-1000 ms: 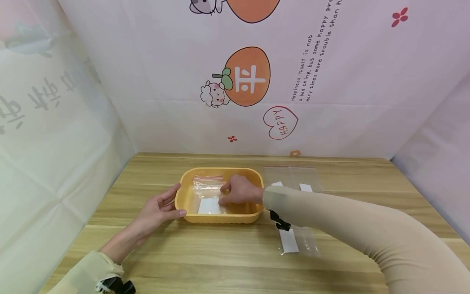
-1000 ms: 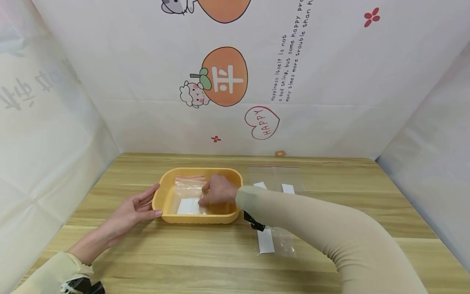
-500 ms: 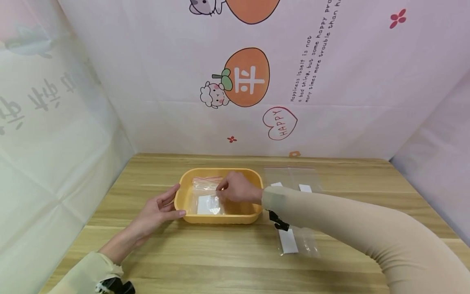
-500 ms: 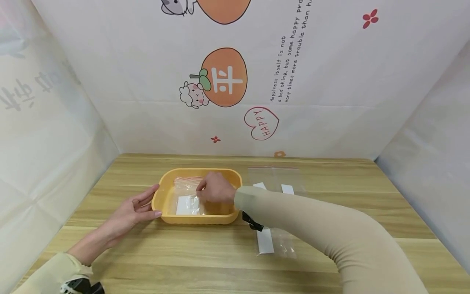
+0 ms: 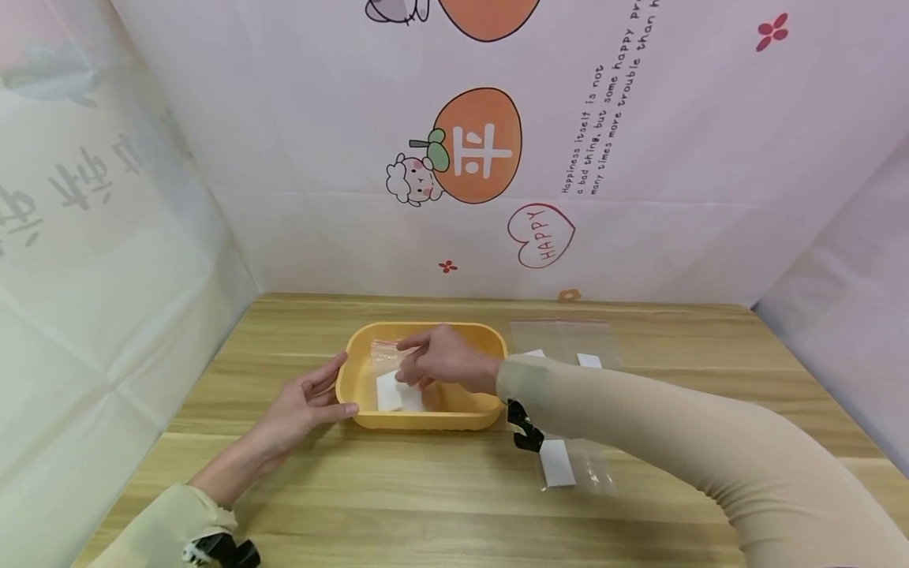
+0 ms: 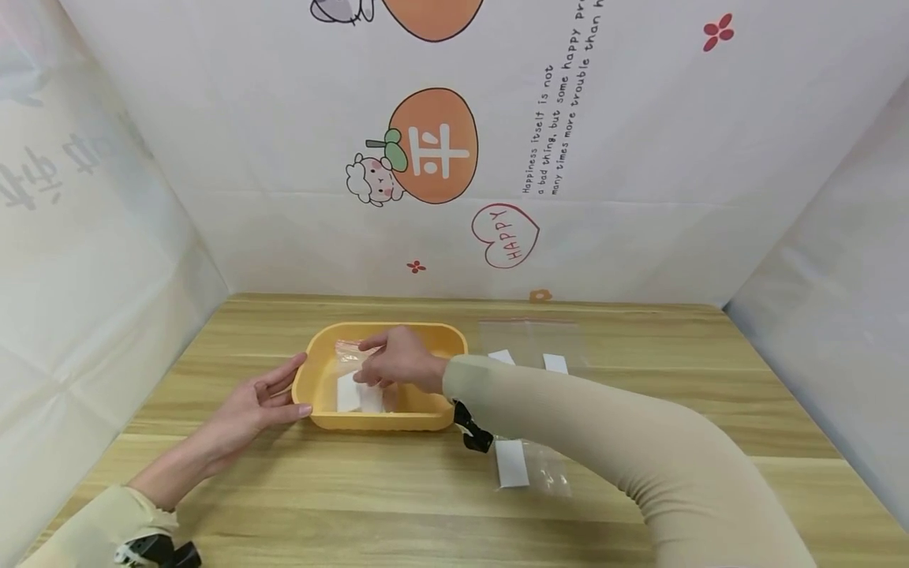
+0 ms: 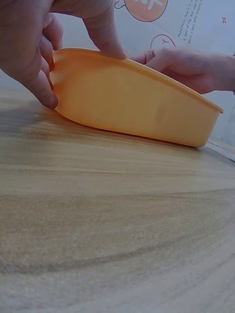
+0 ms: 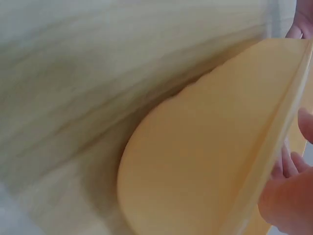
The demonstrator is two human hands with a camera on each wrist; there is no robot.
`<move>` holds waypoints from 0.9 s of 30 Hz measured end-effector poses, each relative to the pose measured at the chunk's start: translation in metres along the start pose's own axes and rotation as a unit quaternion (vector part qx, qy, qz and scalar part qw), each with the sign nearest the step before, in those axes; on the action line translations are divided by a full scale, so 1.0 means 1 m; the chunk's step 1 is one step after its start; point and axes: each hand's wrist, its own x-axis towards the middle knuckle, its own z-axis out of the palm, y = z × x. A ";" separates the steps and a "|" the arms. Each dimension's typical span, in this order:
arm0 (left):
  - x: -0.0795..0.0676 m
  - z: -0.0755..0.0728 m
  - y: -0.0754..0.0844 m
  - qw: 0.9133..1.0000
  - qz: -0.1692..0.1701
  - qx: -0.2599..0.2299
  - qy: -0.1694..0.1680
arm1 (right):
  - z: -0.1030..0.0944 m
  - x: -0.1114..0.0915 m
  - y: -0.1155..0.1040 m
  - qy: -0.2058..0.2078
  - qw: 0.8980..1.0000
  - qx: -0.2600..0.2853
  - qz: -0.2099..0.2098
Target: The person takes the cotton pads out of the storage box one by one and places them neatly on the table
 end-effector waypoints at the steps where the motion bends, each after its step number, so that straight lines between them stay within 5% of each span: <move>1: 0.000 0.000 0.000 1.000 0.001 0.000 0.001 | 0.002 0.001 -0.001 -0.007 1.000 0.016 0.002; 7: 0.000 -0.001 0.001 1.000 0.001 0.000 0.001 | 0.011 0.007 -0.003 -0.033 0.997 0.074 0.017; 27: -0.003 0.000 0.002 1.000 0.006 0.004 -0.009 | -0.022 -0.006 -0.023 -0.037 0.999 0.002 -0.016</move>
